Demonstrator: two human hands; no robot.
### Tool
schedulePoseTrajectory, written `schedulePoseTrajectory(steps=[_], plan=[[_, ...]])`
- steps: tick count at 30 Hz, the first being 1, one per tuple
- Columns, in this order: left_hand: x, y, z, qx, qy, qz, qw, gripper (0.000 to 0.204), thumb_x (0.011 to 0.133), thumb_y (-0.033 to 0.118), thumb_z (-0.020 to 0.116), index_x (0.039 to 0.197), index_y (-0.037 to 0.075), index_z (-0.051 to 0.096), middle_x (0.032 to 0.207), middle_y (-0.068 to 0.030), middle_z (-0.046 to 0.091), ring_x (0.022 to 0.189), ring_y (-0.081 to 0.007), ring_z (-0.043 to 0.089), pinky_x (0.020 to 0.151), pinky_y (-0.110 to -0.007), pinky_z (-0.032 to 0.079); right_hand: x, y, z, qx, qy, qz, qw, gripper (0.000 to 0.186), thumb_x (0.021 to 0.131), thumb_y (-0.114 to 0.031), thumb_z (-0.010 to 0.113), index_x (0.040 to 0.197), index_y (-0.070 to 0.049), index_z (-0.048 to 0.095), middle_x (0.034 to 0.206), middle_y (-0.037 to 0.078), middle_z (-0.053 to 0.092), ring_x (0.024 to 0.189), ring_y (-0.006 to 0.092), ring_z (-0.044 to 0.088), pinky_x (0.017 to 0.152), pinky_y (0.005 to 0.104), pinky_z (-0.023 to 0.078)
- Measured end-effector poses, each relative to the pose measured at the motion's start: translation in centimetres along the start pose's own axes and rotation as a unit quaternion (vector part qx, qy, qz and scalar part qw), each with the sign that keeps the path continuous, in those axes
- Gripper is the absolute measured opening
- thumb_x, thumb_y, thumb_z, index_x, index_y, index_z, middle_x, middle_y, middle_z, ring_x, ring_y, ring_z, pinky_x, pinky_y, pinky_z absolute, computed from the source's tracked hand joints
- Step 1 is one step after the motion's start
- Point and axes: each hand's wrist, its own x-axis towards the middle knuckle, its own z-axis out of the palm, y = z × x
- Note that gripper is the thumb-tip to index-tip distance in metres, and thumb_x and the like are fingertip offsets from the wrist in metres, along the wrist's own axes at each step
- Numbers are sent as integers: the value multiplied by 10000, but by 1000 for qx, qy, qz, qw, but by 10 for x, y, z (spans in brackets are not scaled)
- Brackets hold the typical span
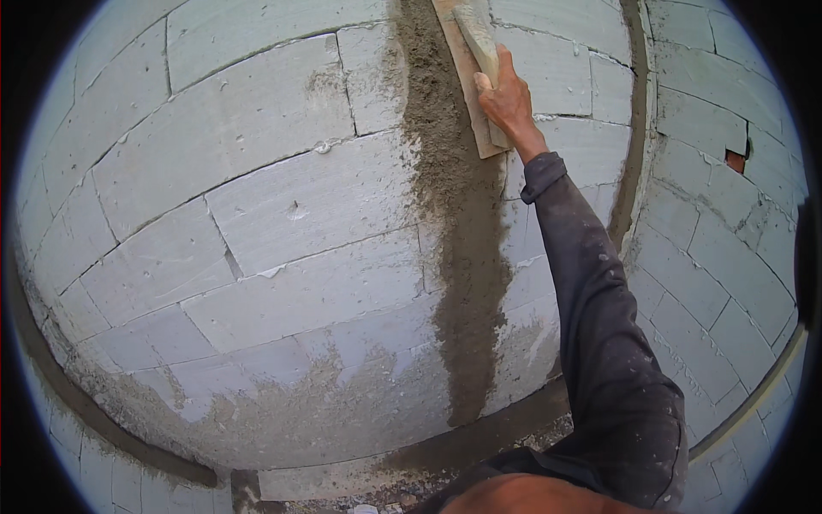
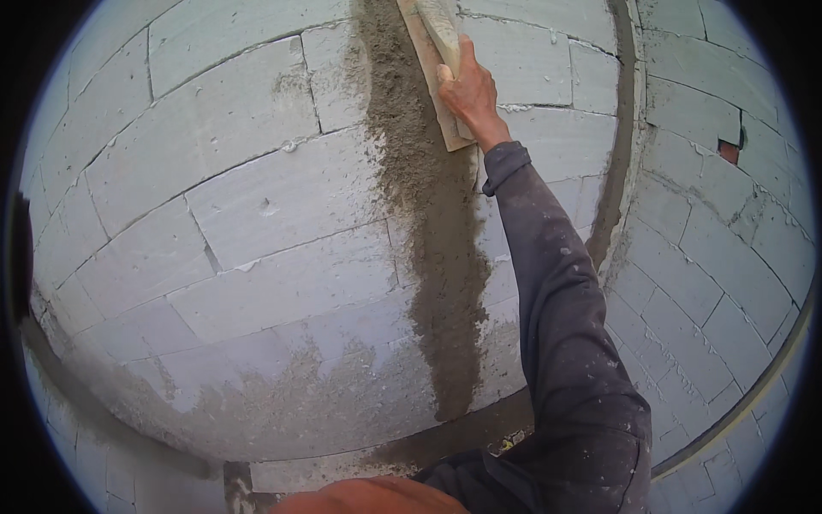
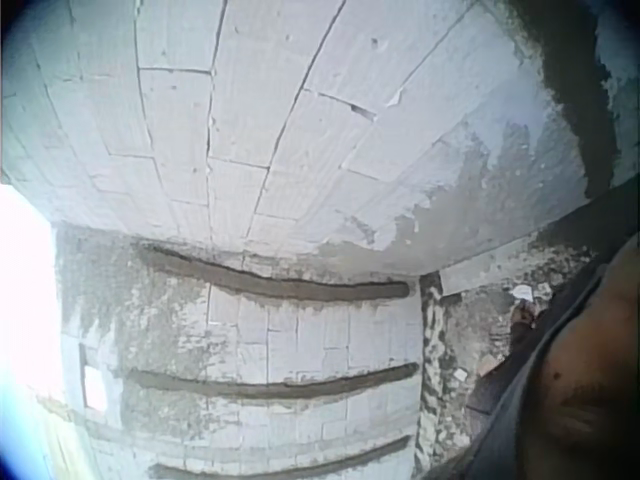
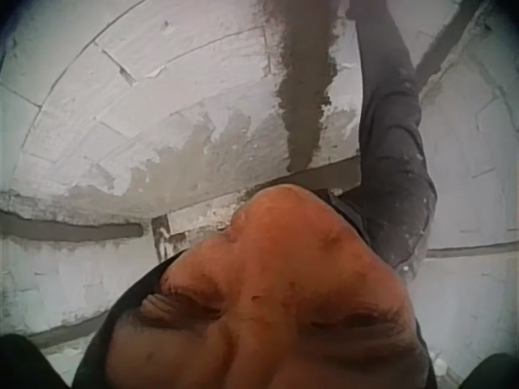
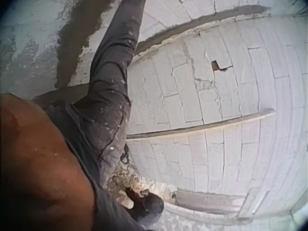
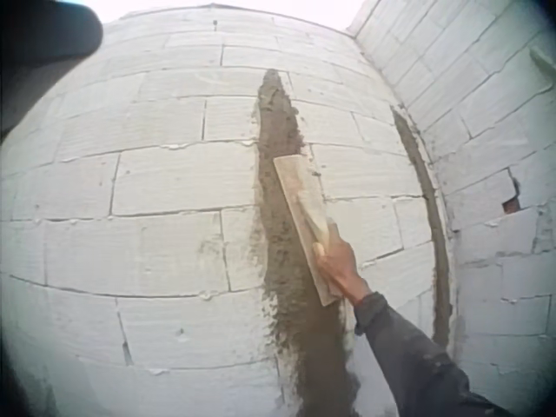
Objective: The person smooths mortar on a wall using a wooden float, then scoops mortar from a bucket using a trowel and applies it onto the wall.
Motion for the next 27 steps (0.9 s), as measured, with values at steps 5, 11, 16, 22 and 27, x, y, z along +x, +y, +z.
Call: schedulePoseTrajectory(steps=[5,11,16,22,27], plan=[[6,5,-10,-5,3,8,1000,175,967,168,749,952,7,682,781,-134,715,626,-261,701,550,-374,593,-143,17,18,18,-21,-41,999,757,1006,-208,677,1663,-123,311,1285,336,702,1121,561,700,940,596,568],[9,5,-13,-12,1,5,1000,175,966,173,748,950,12,680,777,-130,711,624,-259,697,549,-370,590,-65,17,11,32,-18,-4,999,737,1016,-232,691,1650,-136,328,1220,357,716,1118,563,703,921,604,569],[11,9,-24,-13,7,3,1000,176,965,177,747,949,17,678,774,-126,708,622,-257,694,548,-367,587,-36,4,5,7,-1,17,1000,697,1024,-224,681,1620,-100,340,1163,374,719,1074,588,697,895,619,563],[17,9,-37,-13,8,3,1000,176,964,182,746,947,22,675,770,-122,704,619,-254,691,547,-363,584,-283,1,41,29,-45,10,998,725,985,-122,714,1618,-10,377,1438,379,600,1247,557,649,1002,562,572],[26,-4,-67,-25,14,10,1000,176,963,186,745,945,26,673,766,-118,701,617,-252,688,547,-360,581,-262,0,37,36,-14,-16,999,676,1011,-161,716,1581,26,407,1378,336,610,1233,559,630,1002,548,556]])
